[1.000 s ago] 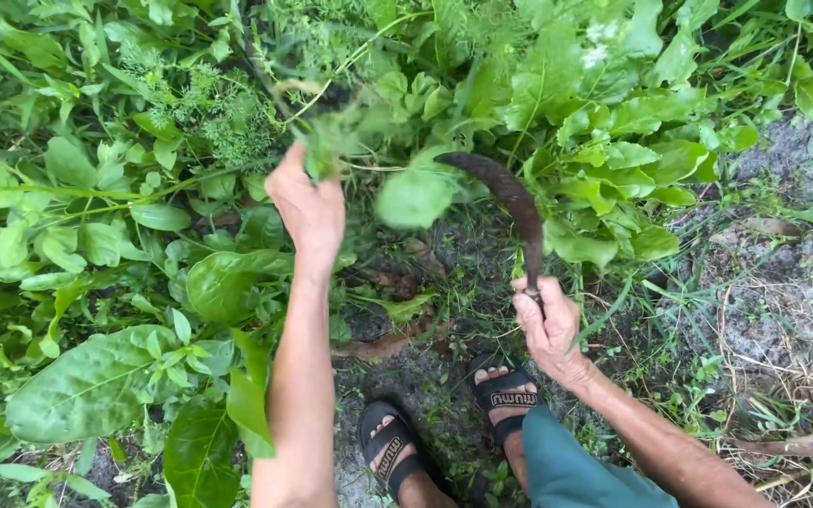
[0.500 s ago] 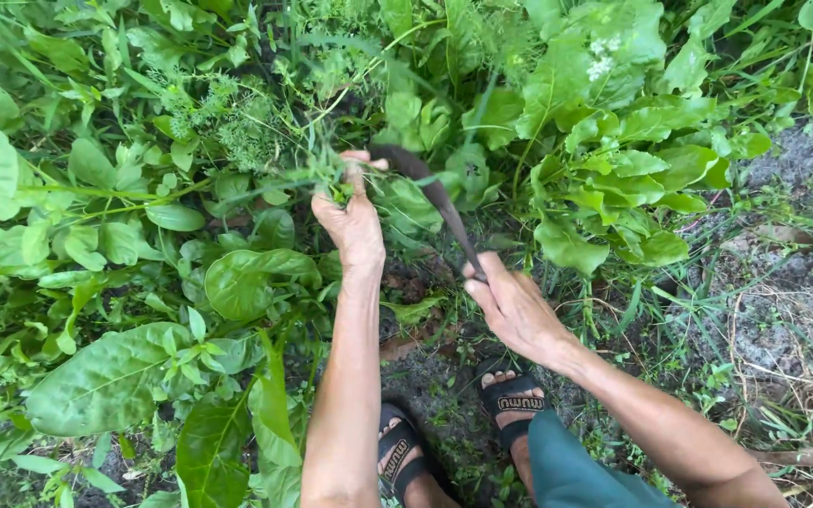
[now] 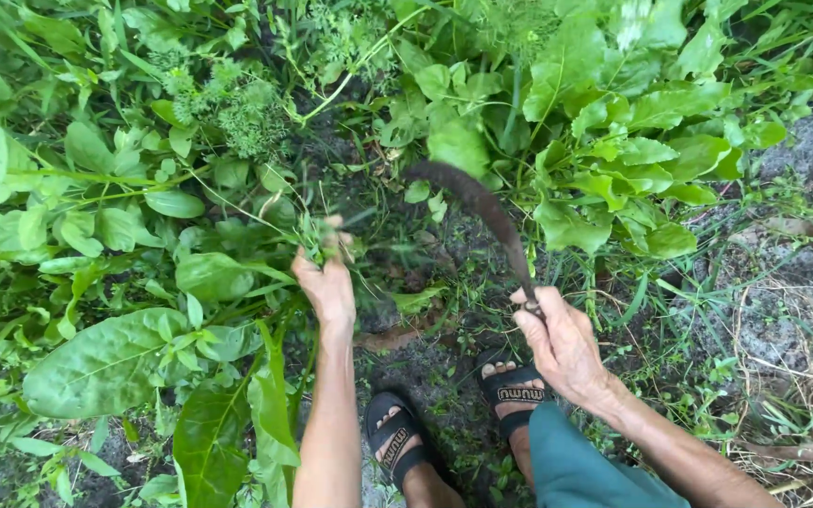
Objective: Harvesting leafy green vegetables from a garden patch using a sickle.
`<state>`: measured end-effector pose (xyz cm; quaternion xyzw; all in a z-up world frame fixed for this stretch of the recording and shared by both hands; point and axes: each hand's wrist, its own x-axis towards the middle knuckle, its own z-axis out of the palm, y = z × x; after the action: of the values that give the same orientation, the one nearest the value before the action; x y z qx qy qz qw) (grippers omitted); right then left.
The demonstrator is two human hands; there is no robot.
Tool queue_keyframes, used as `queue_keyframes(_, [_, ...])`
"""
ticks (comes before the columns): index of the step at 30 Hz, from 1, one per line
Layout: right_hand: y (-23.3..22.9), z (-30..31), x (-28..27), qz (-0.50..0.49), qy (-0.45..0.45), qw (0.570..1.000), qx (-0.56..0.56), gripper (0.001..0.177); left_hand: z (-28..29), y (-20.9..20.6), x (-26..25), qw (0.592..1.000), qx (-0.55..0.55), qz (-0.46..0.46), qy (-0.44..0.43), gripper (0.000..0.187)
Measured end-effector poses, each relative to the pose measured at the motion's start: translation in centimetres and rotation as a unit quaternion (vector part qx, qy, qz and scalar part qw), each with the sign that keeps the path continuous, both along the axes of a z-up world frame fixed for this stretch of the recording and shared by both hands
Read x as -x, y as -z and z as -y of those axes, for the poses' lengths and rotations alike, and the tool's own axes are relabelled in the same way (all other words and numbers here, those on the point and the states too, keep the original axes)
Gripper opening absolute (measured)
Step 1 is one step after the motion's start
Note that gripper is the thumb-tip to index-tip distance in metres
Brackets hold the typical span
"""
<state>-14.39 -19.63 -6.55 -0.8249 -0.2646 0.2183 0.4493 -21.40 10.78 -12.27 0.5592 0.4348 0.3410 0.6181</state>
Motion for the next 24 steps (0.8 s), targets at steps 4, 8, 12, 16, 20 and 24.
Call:
queue_keyframes(4, [0.7, 0.6, -1.8, 0.046, 0.071, 0.994, -0.065, 0.015, 1.8, 2.2, 0.7, 0.998, 0.023, -0.043, 0.027, 0.013])
queue_keyframes(8, [0.0, 0.5, -4.5, 0.09, 0.127, 0.982, -0.109, 0.014, 2.7, -3.3, -3.0, 0.991, -0.08, -0.04, 0.095, 0.01])
queue_keyframes(12, [-1.4, 0.5, -5.7, 0.104, 0.123, 0.98, -0.113, 0.013, 3.2, -7.3, -9.0, 0.978, -0.128, 0.064, 0.149, 0.011])
queue_keyframes(16, [-1.4, 0.3, -5.5, 0.121, 0.136, 0.977, -0.109, 0.015, 3.2, -10.7, -13.1, 0.963, -0.18, 0.026, 0.197, 0.017])
queue_keyframes(20, [-0.8, 0.4, -5.6, 0.126, 0.14, 0.979, -0.074, 0.014, 3.1, -14.6, -15.5, 0.942, -0.227, -0.08, 0.236, 0.017])
queue_keyframes(24, [-0.5, 0.5, -5.5, 0.123, 0.151, 0.979, -0.065, 0.015, 1.4, -17.3, -17.0, 0.901, -0.39, 0.016, 0.191, 0.019])
